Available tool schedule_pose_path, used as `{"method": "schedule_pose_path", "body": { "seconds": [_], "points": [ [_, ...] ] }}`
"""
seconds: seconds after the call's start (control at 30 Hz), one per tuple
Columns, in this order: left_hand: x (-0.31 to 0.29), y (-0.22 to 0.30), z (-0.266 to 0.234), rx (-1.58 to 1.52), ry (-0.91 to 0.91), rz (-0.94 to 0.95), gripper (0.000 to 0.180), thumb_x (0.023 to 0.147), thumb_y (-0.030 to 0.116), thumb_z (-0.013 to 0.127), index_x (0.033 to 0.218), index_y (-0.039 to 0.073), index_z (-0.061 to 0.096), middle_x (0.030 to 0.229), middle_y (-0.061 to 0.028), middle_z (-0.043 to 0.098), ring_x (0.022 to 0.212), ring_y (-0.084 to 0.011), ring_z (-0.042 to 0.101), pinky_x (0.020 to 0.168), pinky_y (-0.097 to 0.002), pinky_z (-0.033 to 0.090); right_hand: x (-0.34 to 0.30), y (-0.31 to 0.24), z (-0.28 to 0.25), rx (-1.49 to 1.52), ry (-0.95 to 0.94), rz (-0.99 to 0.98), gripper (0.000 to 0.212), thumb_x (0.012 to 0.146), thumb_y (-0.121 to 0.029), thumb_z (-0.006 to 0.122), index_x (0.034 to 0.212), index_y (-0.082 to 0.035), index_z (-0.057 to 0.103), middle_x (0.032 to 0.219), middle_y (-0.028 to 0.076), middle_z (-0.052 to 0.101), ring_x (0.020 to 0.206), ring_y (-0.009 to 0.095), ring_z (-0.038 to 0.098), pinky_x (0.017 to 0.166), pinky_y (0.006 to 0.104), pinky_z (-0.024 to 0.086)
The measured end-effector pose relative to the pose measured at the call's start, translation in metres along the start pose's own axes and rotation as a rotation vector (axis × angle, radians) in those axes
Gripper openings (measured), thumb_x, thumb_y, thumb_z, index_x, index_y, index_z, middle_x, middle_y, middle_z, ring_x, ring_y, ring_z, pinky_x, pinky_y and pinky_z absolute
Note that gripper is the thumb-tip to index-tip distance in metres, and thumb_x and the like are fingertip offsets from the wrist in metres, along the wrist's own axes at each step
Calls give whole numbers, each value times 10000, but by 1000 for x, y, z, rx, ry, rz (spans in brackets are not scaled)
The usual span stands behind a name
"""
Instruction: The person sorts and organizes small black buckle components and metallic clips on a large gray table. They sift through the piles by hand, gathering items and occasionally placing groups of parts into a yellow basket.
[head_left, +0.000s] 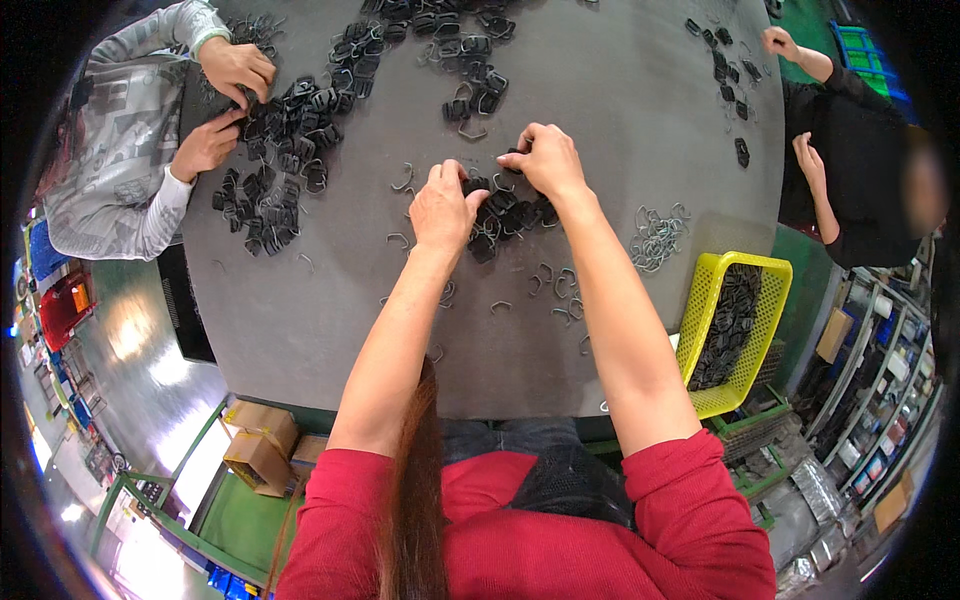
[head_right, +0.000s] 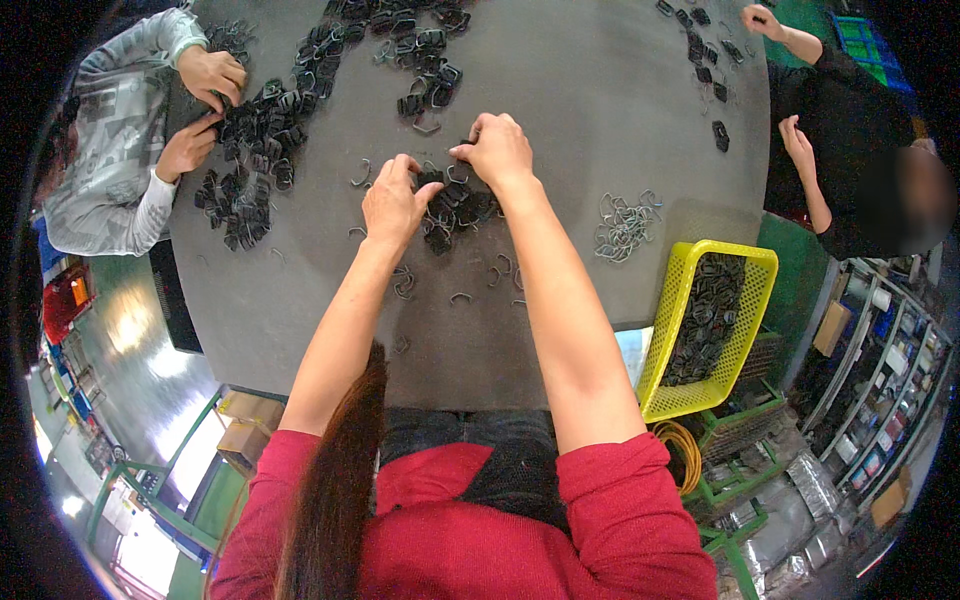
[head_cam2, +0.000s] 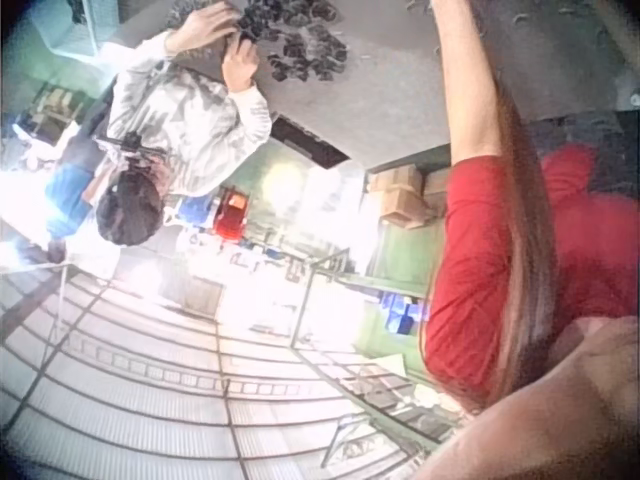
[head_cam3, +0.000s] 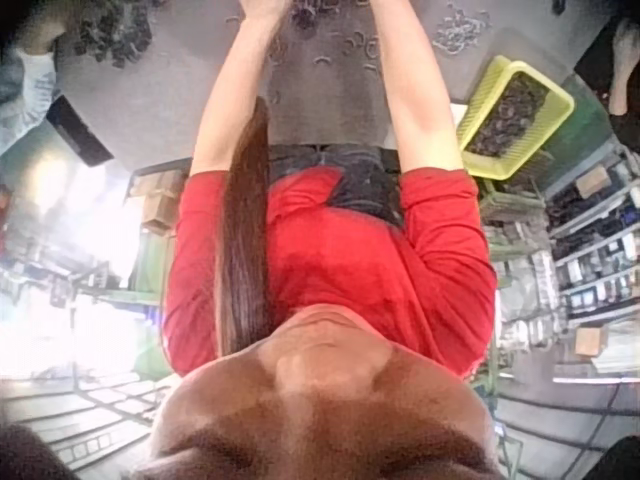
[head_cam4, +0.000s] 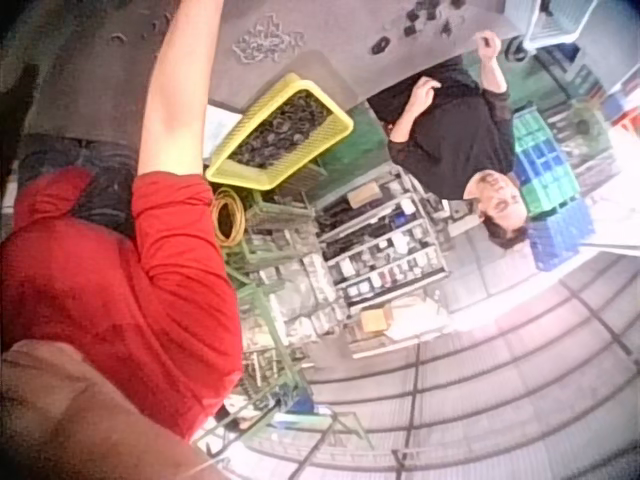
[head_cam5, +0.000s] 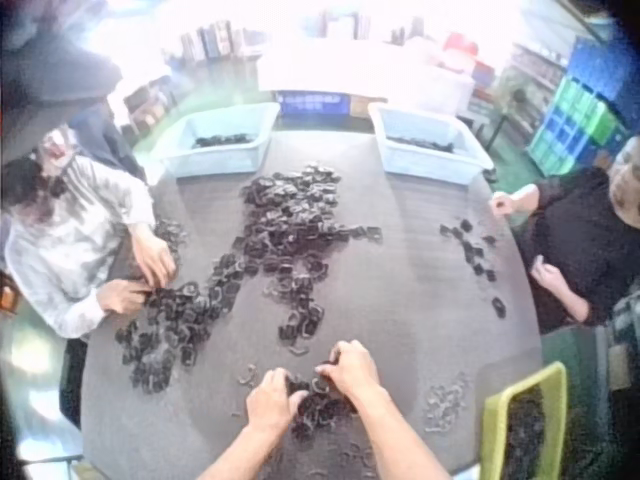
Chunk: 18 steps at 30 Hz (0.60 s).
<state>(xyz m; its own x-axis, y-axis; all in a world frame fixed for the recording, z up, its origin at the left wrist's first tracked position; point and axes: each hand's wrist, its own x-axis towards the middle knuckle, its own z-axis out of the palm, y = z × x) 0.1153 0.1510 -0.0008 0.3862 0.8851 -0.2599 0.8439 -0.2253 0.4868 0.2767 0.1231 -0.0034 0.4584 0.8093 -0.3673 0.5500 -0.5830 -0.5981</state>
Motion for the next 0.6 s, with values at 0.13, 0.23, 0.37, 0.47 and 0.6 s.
{"method": "schedule_pose_path", "body": {
  "seconds": [0.13, 0.23, 0.37, 0.47, 0.6],
  "points": [
    [5, -18, -4, -144, -96, 136, 259, 711, 233, 749, 829, 64, 593, 823, -42, 583, 684, -214, 589, 600, -338, 470, -25, 15, -35, 755, -321, 179, 197, 762, -167, 720, 773, -63, 552, 684, 20, 557, 512, 53, 503, 374, 184, 306],
    [14, -31, -28, -798, -580, -180, 212, 750, 186, 727, 867, 51, 613, 758, 9, 549, 581, -99, 503, 499, -251, 399, -53, 21, -49, 840, -310, 284, 186, 771, -175, 713, 839, -38, 608, 665, 3, 565, 512, 68, 508, 391, 198, 334],
    [7, -47, -51, -1294, -621, -270, 186, 834, 145, 652, 977, 32, 614, 782, -1, 566, 598, -57, 470, 466, -178, 342, -51, 13, -28, 260, -169, 300, 306, 710, -305, 749, 815, -34, 655, 729, 97, 650, 585, 170, 631, 530, 293, 477],
    [-5, -64, -54, -1643, -467, -408, 205, 851, 168, 633, 1006, 38, 607, 816, -23, 593, 671, -102, 550, 511, -188, 428, -43, 0, -1, -76, -84, 229, 382, 684, -318, 765, 938, -66, 633, 894, 155, 660, 852, 301, 637, 731, 389, 499],
    [-13, -51, -60, -1552, -481, -459, 194, 871, 195, 605, 1014, 64, 612, 842, -16, 605, 709, -104, 577, 554, -224, 486, -48, -13, 12, -157, -182, 199, 391, 669, -314, 772, 956, -77, 652, 935, 160, 661, 922, 314, 630, 791, 419, 496]
  ]
}}
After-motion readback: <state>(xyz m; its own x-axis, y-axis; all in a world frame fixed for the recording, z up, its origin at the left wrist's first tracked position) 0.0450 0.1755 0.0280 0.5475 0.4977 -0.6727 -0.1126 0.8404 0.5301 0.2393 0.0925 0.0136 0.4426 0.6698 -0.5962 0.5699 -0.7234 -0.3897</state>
